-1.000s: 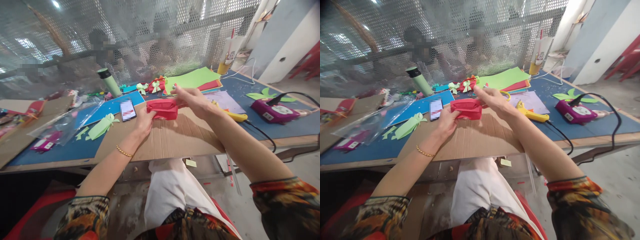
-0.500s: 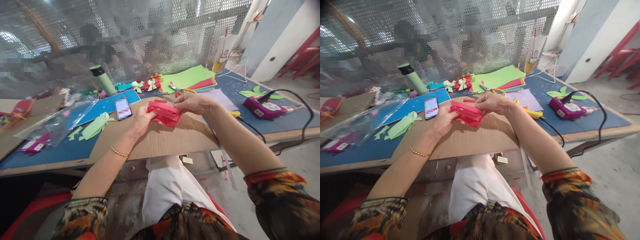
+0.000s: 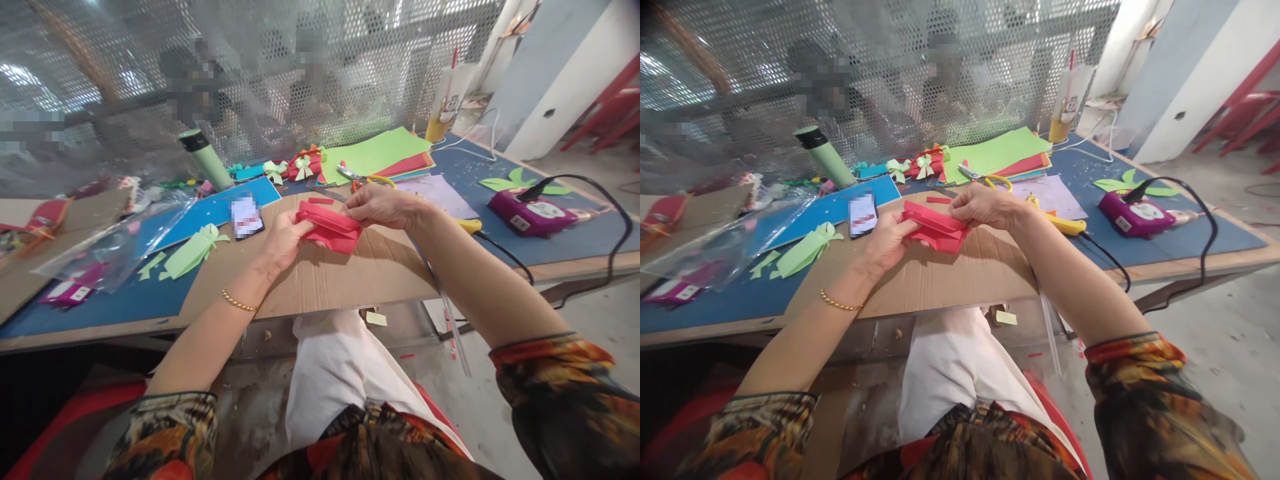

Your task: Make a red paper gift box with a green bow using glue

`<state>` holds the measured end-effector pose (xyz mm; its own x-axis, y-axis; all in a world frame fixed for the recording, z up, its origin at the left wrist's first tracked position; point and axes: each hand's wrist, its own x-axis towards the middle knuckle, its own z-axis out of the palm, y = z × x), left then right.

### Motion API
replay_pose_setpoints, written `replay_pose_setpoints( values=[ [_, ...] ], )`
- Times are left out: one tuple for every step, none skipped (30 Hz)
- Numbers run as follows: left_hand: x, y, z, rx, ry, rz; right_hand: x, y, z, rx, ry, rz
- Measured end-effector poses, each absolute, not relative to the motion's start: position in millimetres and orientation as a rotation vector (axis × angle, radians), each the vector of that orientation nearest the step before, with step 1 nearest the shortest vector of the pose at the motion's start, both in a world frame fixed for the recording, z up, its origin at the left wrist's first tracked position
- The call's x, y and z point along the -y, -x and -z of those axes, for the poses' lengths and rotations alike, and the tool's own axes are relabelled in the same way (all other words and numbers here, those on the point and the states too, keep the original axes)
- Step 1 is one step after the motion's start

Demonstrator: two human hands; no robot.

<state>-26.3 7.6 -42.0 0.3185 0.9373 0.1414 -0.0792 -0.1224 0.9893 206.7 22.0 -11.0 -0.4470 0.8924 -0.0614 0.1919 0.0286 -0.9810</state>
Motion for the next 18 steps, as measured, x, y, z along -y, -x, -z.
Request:
replay_pose_setpoints(
  values=[
    [-6.9,25.7,41.3,-0.848,-1.402,-1.074,-21.9,-206.0,11.2,1.698,1.112,-1.469],
    [-6.4,25.2,40.7,-0.840,-1.402,-1.068,-21.9,-205.5,11.5,1.699,1.111,-1.472],
    [-6.1,24.8,40.2,-0.832,-1.400,-1.067,-21.9,-205.2,11.9,1.704,1.106,-1.476],
    [-6.1,24.6,40.0,-0.828,-1.397,-1.071,-21.9,-205.0,12.3,1.714,1.095,-1.477],
    [-6.3,24.5,40.1,-0.830,-1.392,-1.078,-22.0,-204.9,12.6,1.728,1.079,-1.473],
    [-6.7,24.6,40.3,-0.836,-1.388,-1.086,-21.9,-204.8,13.0,1.744,1.064,-1.464],
    [-7.2,24.9,40.7,-0.846,-1.384,-1.092,-21.8,-204.8,13.4,1.764,1.054,-1.454],
    [-7.7,25.2,41.1,-0.858,-1.381,-1.095,-21.6,-204.6,13.9,1.784,1.049,-1.444],
    [-8.1,25.5,41.5,-0.871,-1.379,-1.096,-21.4,-204.3,14.4,1.800,1.048,-1.432],
    [-8.3,25.6,41.8,-0.882,-1.378,-1.095,-21.3,-203.8,15.0,1.811,1.052,-1.422],
    [-8.3,25.6,41.8,-0.891,-1.375,-1.091,-21.3,-203.1,15.7,1.819,1.057,-1.420],
    [-8.0,25.4,41.6,-0.900,-1.369,-1.084,-21.6,-202.4,16.6,1.824,1.062,-1.423],
    [-7.5,25.0,41.1,-0.911,-1.363,-1.075,-22.1,-201.7,17.6,1.827,1.065,-1.426],
    [-6.7,24.3,40.2,-0.921,-1.355,-1.065,-22.9,-201.1,18.6,1.833,1.065,-1.429],
    [-5.7,23.5,39.1,-0.929,-1.345,-1.055,-24.0,-200.7,19.7,1.843,1.061,-1.430],
    [-4.5,22.5,37.6,-0.936,-1.333,-1.047,-25.2,-200.6,20.8,1.855,1.052,-1.424],
    [-3.1,21.4,36.0,-0.939,-1.321,-1.044,-26.5,-200.6,21.8,1.871,1.040,-1.410],
    [-1.8,20.4,34.3,-0.938,-1.309,-1.046,-27.7,-200.8,22.6,1.890,1.028,-1.393]
  ],
)
